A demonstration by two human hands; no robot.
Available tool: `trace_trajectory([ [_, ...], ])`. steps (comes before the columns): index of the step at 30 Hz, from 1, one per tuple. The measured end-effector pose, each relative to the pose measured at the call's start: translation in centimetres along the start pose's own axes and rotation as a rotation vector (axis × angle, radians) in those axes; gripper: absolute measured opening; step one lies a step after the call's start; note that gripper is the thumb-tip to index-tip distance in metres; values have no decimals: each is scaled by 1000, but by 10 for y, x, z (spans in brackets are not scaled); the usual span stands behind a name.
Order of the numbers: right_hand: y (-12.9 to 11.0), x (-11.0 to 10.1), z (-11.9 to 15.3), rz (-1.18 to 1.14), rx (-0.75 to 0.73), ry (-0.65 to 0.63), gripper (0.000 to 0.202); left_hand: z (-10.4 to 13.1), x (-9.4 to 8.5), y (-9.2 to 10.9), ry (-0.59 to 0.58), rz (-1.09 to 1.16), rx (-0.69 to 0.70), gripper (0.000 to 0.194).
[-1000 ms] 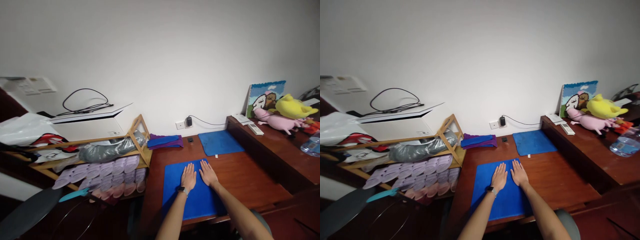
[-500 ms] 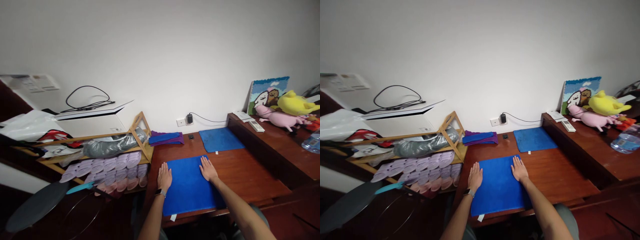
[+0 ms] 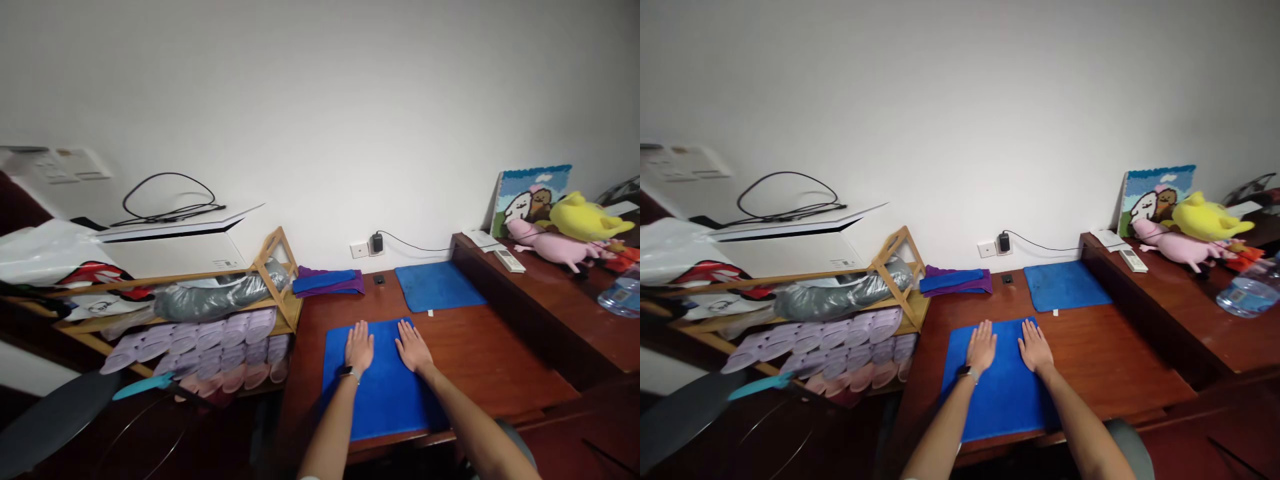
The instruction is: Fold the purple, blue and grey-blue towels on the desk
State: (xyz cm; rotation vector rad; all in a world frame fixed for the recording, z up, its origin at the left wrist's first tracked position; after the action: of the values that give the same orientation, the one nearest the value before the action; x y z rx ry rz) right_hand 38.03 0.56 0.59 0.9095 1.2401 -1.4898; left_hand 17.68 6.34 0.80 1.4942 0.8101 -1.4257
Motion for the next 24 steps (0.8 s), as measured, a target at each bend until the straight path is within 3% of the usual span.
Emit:
trace_trajectory([
  [4, 0, -1, 1, -17, 2, 4, 74, 31, -21, -95, 30, -19, -193, 62],
  [6, 0, -1, 1, -23, 1, 5, 74, 50, -32, -124, 44, -35, -247, 63],
  [7, 0, 0, 1, -24, 2, 3, 75, 59, -36, -129, 57, -44, -260, 63],
  [8, 0, 0, 1, -25, 3, 2, 75, 66, -38, -127, 80, -53, -257, 63],
  [10, 1, 1, 1, -25, 3, 2, 75, 74, -37, -99, 142, -65, -185, 62],
  [12, 1, 2, 1, -26, -1, 4, 75, 75, -26, -47, 185, -62, -26, 61],
  [15, 3, 3, 0, -24, -8, 5, 73, 75, -2, 30, 110, -19, 199, 60],
  [17, 3, 3, 0, -19, -10, 5, 72, 79, 10, 53, 53, 8, 218, 60],
  [18, 3, 3, 0, -17, -12, 6, 72, 83, 14, 52, 37, 15, 192, 60],
  [20, 3, 3, 0, -13, -10, 7, 73, 96, 17, 28, 27, 13, 105, 60],
  [24, 3, 3, 1, -8, 1, 0, 75, 134, 15, -59, 68, -16, -121, 62],
])
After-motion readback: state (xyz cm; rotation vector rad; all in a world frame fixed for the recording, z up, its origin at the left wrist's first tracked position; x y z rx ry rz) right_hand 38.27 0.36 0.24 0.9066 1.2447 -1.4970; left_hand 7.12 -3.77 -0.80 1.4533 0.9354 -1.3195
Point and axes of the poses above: each hand's wrist, its own z-axis away from the middle knuckle, its own x-axis out of the palm, y = z × x, the point moved 2 cm from there along -z, towards the middle knuckle, and after that the axes turned 11 degrees about -y, right-handed, at the moved point
